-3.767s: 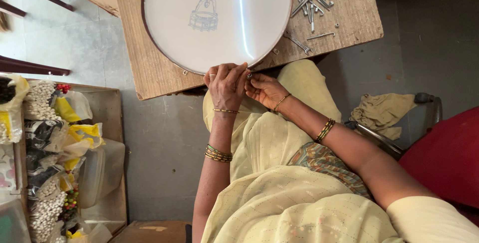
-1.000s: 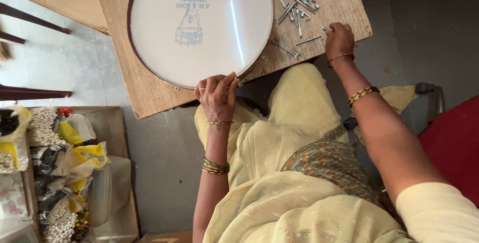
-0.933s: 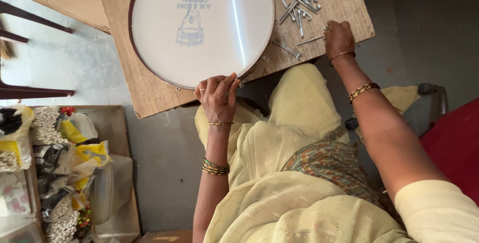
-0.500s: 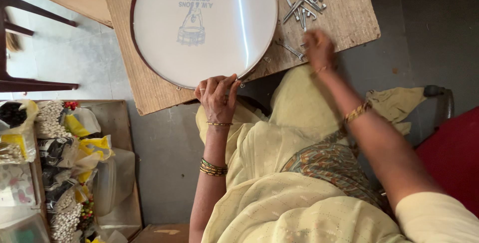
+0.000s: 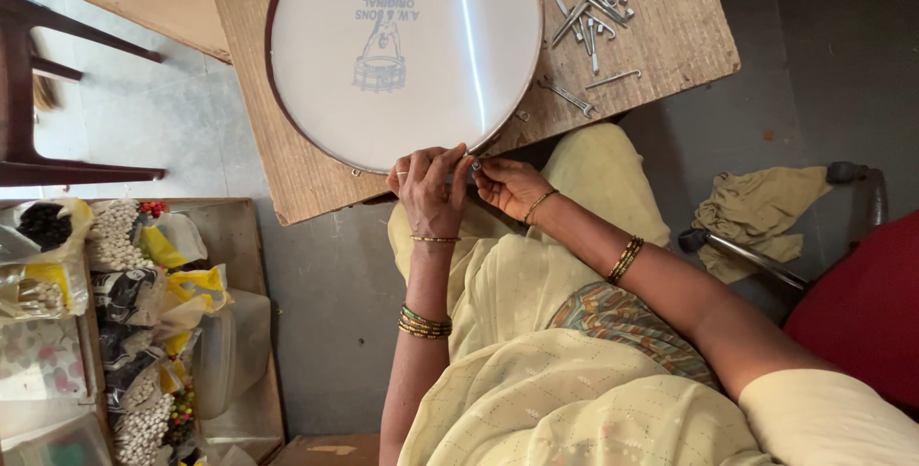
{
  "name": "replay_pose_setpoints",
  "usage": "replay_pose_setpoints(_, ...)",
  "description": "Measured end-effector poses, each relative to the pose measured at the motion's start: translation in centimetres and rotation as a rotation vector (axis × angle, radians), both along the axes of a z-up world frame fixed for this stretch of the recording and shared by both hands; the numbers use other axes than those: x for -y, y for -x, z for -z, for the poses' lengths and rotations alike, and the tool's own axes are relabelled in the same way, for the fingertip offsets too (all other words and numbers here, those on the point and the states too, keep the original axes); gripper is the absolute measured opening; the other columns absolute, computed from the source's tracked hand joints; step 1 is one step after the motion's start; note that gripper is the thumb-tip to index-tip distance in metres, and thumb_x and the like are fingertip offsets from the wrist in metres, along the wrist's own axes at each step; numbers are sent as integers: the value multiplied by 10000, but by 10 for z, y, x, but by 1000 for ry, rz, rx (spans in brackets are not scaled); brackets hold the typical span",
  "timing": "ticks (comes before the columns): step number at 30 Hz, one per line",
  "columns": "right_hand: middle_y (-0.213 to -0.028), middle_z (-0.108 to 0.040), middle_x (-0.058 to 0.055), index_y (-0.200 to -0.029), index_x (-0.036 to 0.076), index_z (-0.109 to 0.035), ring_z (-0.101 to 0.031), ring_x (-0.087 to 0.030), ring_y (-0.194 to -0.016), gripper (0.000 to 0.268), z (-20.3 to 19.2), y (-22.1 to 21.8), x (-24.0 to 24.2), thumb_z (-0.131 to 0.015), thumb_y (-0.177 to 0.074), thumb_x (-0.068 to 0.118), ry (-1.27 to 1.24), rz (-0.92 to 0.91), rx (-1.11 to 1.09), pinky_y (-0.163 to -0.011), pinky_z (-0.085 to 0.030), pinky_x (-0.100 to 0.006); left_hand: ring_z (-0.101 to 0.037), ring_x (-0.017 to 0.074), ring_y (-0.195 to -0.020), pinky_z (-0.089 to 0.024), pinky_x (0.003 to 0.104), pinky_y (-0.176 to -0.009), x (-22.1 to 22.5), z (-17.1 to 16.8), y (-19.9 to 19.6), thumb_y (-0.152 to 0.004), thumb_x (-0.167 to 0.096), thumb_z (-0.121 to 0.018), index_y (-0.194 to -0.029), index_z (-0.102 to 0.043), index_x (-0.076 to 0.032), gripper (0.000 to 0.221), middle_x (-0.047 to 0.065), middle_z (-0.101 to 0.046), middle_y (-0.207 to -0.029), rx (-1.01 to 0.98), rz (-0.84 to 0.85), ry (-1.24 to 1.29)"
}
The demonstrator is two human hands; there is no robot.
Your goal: The person places a drum head onto a snare drum shell and manually tightens several tension rods around the rim. They then turn the drum over and use a wrench to adjust hardware on the side of the shell.
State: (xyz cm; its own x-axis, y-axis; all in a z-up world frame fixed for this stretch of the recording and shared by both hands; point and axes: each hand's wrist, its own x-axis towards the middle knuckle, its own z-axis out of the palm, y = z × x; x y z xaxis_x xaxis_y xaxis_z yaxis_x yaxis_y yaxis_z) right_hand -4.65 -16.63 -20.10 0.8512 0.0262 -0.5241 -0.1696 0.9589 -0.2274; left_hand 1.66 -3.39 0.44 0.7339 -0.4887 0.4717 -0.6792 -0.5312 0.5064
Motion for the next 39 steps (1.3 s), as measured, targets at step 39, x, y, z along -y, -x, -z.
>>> replay_pose_setpoints(39, -813, -676, -12, -994, 120, -698, -642, -140, -726, 177, -3, -5, -11, -636, -1052, 275, -164, -36, 145, -687, -556, -308, -597, 208, -968, -420, 362, -942, 3, 0, -3, -879, -221, -824, -1074, -781, -181, 204, -13, -678, -975, -21, 5, 9)
